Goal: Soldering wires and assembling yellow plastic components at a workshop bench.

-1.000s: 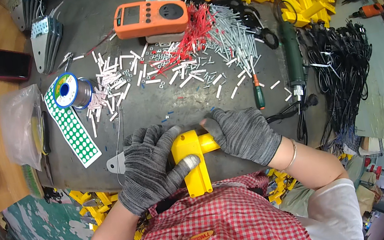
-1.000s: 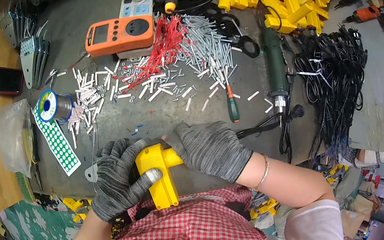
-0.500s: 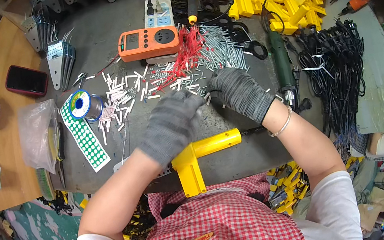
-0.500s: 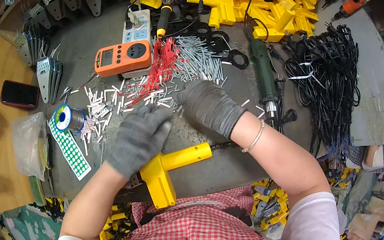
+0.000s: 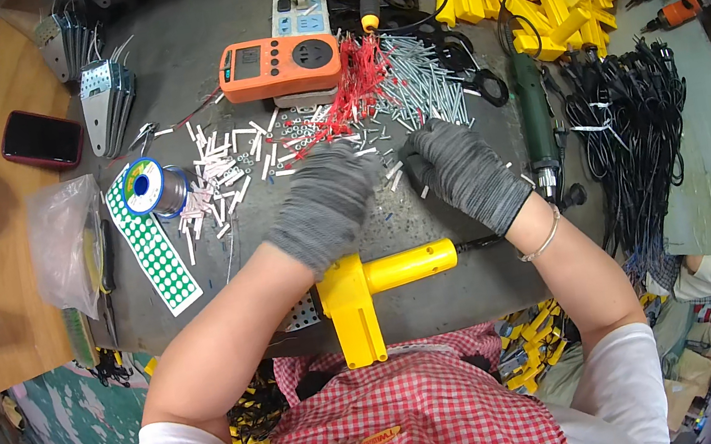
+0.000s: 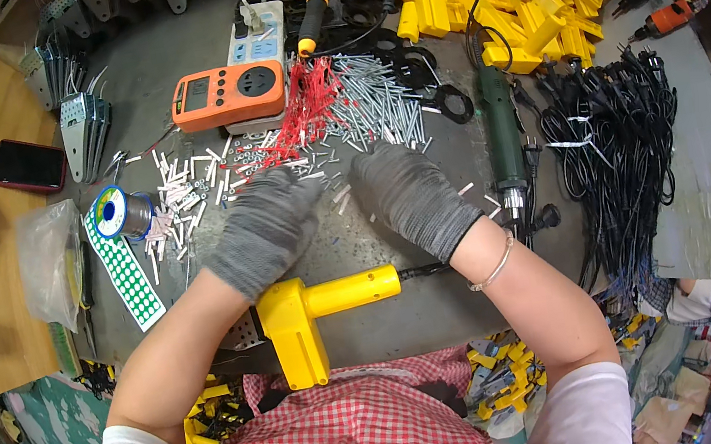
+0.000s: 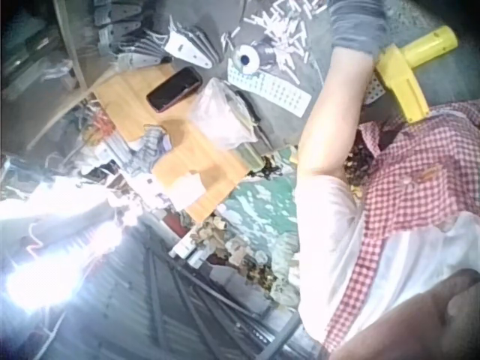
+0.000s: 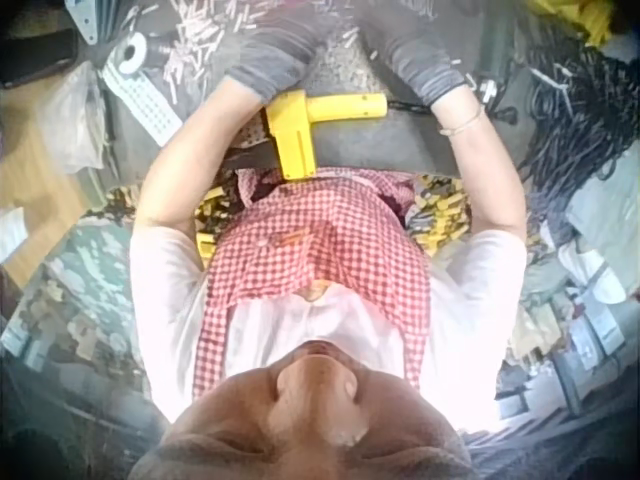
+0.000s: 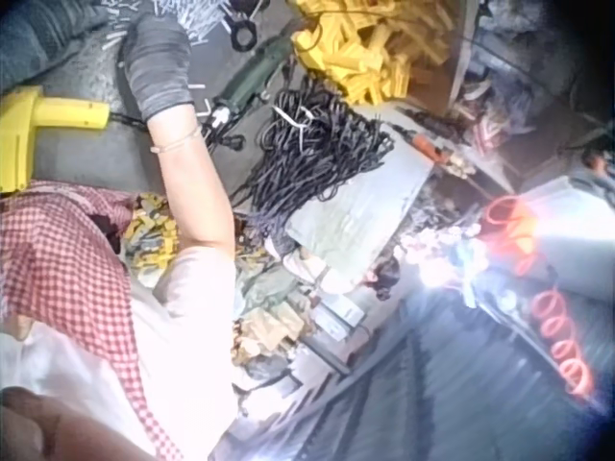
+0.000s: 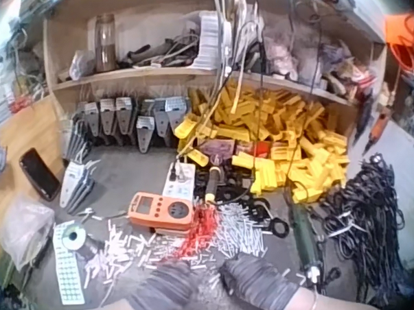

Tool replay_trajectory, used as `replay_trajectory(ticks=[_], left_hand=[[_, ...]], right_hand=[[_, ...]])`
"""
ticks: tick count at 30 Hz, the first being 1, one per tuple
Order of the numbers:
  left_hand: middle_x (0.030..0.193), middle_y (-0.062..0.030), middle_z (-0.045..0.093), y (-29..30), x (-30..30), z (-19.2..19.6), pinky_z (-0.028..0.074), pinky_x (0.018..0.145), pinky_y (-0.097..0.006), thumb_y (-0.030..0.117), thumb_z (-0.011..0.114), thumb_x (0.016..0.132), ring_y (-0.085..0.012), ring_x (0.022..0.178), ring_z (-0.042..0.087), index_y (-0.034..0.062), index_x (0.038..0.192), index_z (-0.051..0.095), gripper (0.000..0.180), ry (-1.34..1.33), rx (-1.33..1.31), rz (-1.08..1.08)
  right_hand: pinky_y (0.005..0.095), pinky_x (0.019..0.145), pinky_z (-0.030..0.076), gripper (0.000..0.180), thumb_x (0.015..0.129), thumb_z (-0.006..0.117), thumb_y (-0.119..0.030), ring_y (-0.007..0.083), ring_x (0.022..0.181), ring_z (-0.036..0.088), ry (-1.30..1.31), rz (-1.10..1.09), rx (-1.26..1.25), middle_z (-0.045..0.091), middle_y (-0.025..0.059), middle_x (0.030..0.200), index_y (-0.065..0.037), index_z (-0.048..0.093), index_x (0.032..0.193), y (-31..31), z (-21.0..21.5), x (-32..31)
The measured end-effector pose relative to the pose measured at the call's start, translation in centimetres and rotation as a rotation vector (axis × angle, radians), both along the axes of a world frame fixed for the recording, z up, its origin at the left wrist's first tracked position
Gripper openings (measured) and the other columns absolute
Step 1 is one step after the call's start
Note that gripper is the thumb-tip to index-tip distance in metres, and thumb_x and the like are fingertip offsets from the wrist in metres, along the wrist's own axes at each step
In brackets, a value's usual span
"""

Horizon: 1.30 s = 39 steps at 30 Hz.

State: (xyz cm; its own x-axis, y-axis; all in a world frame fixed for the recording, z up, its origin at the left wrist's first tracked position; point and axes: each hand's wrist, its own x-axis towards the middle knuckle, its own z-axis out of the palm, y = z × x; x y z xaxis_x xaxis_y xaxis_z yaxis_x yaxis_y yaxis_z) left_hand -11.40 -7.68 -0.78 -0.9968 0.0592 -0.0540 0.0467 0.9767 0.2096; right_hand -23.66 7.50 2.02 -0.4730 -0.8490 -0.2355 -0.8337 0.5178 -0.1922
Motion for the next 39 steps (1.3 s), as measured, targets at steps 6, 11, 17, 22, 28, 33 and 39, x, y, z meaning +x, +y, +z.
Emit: replay_trajectory(ticks=[6,11,17,22,28,33,39], left_hand=[[0.101,-0.0172,0.064,-2.8,3.5,-0.5,0.049,0.090,-0.044,0.016,0.067,0.083,-0.0339,0.100,0.059,0.0065,0.110,0.069,0.028,0.153,0.139,0.155],[0.100,-0.0165,0.064,-1.1,2.9,0.6,0.050,0.090,-0.044,0.021,0.063,0.089,-0.0344,0.098,0.062,0.0045,0.111,0.066,0.028,0.153,0.201,0.070],[0.096,-0.0199,0.068,0.1,-1.0,0.7,0.053,0.085,-0.045,0.022,0.063,0.085,-0.0350,0.096,0.066,0.0024,0.098,0.069,0.024,-0.090,0.149,0.153],[0.090,-0.0216,0.070,-0.1,-0.9,1.9,0.054,0.081,-0.046,0.026,0.065,0.080,-0.0364,0.087,0.069,0.0034,0.088,0.072,0.025,-0.130,0.128,0.127],[0.086,-0.0160,0.064,-3.4,6.1,1.9,0.052,0.073,-0.046,0.018,0.070,0.080,-0.0357,0.079,0.063,0.0009,0.102,0.063,0.029,0.448,0.240,0.234],[0.083,-0.0084,0.061,-2.7,11.7,4.6,0.049,0.065,-0.033,0.007,0.075,0.077,-0.0216,0.072,0.061,0.0058,0.113,0.066,0.037,0.452,0.426,0.262],[0.087,-0.0105,0.063,2.3,18.9,3.6,0.055,0.067,-0.041,0.015,0.075,0.083,-0.0286,0.079,0.063,0.0049,0.106,0.067,0.026,0.264,0.605,0.002]], right_hand=[[0.0462,0.077,0.053,0.020,0.081,0.070,-0.012,0.0367,0.083,0.063,0.051,0.192,-0.243,0.064,0.0189,0.085,-0.003,0.070,0.098,-0.7,-1.5,0.7],[0.0468,0.078,0.052,0.015,0.079,0.068,-0.009,0.0372,0.086,0.063,0.158,0.165,-0.132,0.063,0.0191,0.090,-0.003,0.067,0.093,-1.5,-1.7,1.7],[0.0431,0.082,0.056,0.019,0.083,0.062,-0.009,0.0348,0.089,0.069,0.005,0.051,-0.125,0.069,0.0219,0.090,0.000,0.071,0.097,-0.7,0.4,1.6],[0.0386,0.080,0.054,0.020,0.087,0.067,-0.019,0.0313,0.087,0.068,-0.532,-0.124,-0.294,0.069,0.0199,0.092,-0.002,0.071,0.097,1.9,1.6,2.8],[0.0372,0.088,0.052,0.029,0.091,0.065,-0.027,0.0290,0.094,0.068,-0.895,0.246,-0.331,0.071,0.0159,0.100,-0.003,0.071,0.105,-1.7,0.3,6.1],[0.0360,0.089,0.052,0.031,0.090,0.065,-0.029,0.0284,0.096,0.068,-0.906,0.148,-0.208,0.072,0.0162,0.097,-0.003,0.073,0.105,-1.7,0.6,5.7],[0.0371,0.083,0.053,0.022,0.086,0.067,-0.020,0.0283,0.093,0.067,-0.816,0.169,-0.410,0.070,0.0134,0.097,-0.005,0.071,0.102,2.0,2.8,9.0]])
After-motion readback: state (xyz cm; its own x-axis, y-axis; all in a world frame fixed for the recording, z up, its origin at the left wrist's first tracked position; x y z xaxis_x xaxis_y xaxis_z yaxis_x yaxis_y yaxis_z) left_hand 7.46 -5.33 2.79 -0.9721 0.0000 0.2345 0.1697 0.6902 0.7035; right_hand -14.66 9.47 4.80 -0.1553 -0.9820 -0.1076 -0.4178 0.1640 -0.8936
